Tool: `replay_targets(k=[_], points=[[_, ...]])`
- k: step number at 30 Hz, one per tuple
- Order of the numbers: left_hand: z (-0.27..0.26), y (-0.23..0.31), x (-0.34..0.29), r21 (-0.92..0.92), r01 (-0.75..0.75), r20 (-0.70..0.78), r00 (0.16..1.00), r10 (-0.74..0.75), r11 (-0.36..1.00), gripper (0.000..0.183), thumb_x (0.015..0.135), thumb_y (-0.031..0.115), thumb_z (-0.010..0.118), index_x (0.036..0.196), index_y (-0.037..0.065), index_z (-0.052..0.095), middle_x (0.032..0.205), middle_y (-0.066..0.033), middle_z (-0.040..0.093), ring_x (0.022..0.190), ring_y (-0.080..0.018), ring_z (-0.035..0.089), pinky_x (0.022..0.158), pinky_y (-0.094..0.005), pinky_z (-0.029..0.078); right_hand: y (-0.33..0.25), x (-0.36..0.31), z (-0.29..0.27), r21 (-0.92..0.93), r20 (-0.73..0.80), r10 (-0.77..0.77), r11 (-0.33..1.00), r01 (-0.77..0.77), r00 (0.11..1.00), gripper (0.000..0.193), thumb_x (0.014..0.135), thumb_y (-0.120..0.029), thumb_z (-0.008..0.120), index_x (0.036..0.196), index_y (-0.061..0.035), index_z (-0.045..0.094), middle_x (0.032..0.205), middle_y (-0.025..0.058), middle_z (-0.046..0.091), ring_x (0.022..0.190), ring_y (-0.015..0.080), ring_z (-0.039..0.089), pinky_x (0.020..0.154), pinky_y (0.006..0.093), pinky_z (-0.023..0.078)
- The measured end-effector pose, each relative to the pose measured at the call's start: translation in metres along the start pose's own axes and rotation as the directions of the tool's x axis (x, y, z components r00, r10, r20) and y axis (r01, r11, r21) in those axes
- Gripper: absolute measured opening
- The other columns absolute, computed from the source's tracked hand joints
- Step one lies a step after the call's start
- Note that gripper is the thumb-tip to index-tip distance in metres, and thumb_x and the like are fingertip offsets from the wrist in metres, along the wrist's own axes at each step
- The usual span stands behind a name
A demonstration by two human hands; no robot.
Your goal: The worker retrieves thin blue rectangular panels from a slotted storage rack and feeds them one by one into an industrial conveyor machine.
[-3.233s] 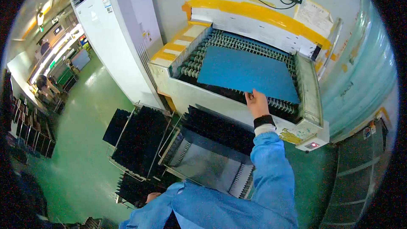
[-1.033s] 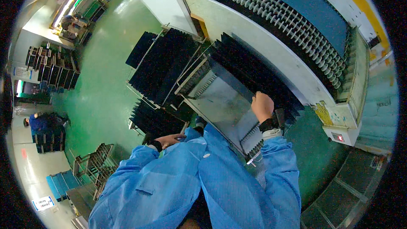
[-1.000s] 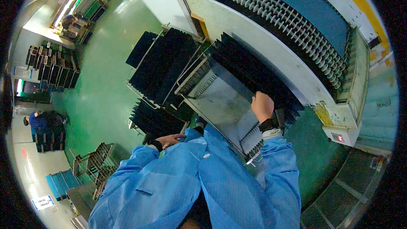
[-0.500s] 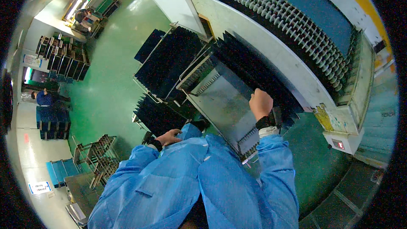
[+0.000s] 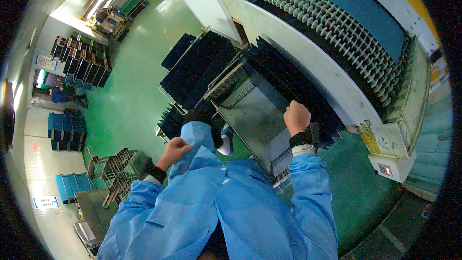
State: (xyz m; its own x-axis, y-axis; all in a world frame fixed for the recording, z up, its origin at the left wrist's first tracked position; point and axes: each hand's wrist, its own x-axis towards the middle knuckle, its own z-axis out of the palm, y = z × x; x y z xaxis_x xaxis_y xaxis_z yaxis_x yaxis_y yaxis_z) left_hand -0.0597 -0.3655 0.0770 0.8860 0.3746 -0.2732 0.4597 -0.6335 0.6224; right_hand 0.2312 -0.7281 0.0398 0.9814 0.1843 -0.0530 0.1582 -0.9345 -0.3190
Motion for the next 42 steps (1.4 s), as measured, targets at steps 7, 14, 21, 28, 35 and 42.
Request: replay_targets(k=[7, 14, 21, 28, 35, 42], points=[[-0.087, 0.037, 0.031, -0.159, 0.03, -0.202, 0.977, -0.062, 0.987, 0.022, 0.076, 0.024, 0.07, 0.088, 0.006, 0.063, 0.086, -0.0039, 0.06, 0.086, -0.0149, 0.056, 0.075, -0.0308, 0.045, -0.002, 0.001, -0.001, -0.007, 0.006, 0.016, 1.0, -0.016, 1.0, 0.016, 0.077, -0.02, 0.06, 0.077, -0.0045, 0.063, 0.079, 0.0179, 0.064, 0.077, 0.035, 0.063, 0.067, 0.0444, 0.049], [-0.124, 0.11, 0.071, -0.046, -0.185, -0.404, 0.902, 0.151, 0.982, 0.022, 0.077, 0.021, 0.068, 0.093, 0.006, 0.064, 0.098, -0.0079, 0.058, 0.099, -0.0218, 0.055, 0.087, -0.0388, 0.043, 0.001, 0.001, 0.008, -0.023, 0.007, 0.026, 0.999, -0.026, 1.0, 0.02, 0.078, -0.024, 0.061, 0.078, -0.0039, 0.062, 0.08, 0.0184, 0.063, 0.08, 0.037, 0.061, 0.068, 0.0463, 0.047], [-0.103, 0.092, 0.121, 0.203, -0.385, -0.377, 0.818, 0.435, 0.9, 0.026, 0.073, 0.022, 0.069, 0.092, 0.005, 0.064, 0.096, -0.0097, 0.059, 0.096, -0.0252, 0.054, 0.084, -0.0349, 0.043, 0.004, -0.001, 0.015, -0.018, -0.037, -0.04, 0.999, 0.039, 0.999, 0.017, 0.077, -0.022, 0.059, 0.076, -0.0056, 0.063, 0.08, 0.0184, 0.064, 0.077, 0.0364, 0.062, 0.068, 0.0461, 0.049], [-0.098, 0.101, 0.175, 0.269, -0.351, -0.247, 0.875, 0.416, 0.897, 0.023, 0.071, 0.028, 0.067, 0.078, 0.007, 0.065, 0.081, -0.0096, 0.057, 0.085, -0.0278, 0.054, 0.075, -0.038, 0.044, 0.001, -0.002, 0.015, 0.03, 0.01, 0.007, 1.0, -0.008, 1.0, 0.022, 0.077, -0.026, 0.06, 0.072, -0.005, 0.062, 0.075, 0.0188, 0.062, 0.076, 0.038, 0.061, 0.068, 0.0483, 0.047], [-0.096, 0.109, 0.206, 0.332, -0.315, -0.064, 0.933, 0.355, 0.889, 0.029, 0.07, 0.031, 0.067, 0.076, 0.003, 0.066, 0.078, -0.0144, 0.06, 0.076, -0.0297, 0.058, 0.069, -0.0383, 0.047, -0.018, 0.0, 0.003, 0.014, 0.027, -0.059, 0.998, 0.059, 0.998, 0.019, 0.078, -0.024, 0.059, 0.072, -0.0058, 0.061, 0.072, 0.017, 0.062, 0.072, 0.0372, 0.06, 0.063, 0.0475, 0.047], [-0.101, 0.116, 0.233, 0.246, -0.144, 0.116, 0.986, 0.119, 0.958, 0.031, 0.068, 0.033, 0.063, 0.075, 0.004, 0.068, 0.072, -0.0142, 0.063, 0.071, -0.029, 0.062, 0.066, -0.0385, 0.049, -0.034, 0.016, 0.025, 0.077, -0.059, -0.112, 0.99, 0.116, 0.992, 0.015, 0.077, -0.018, 0.056, 0.071, -0.005, 0.06, 0.068, 0.0175, 0.06, 0.069, 0.0381, 0.059, 0.059, 0.0484, 0.045]])
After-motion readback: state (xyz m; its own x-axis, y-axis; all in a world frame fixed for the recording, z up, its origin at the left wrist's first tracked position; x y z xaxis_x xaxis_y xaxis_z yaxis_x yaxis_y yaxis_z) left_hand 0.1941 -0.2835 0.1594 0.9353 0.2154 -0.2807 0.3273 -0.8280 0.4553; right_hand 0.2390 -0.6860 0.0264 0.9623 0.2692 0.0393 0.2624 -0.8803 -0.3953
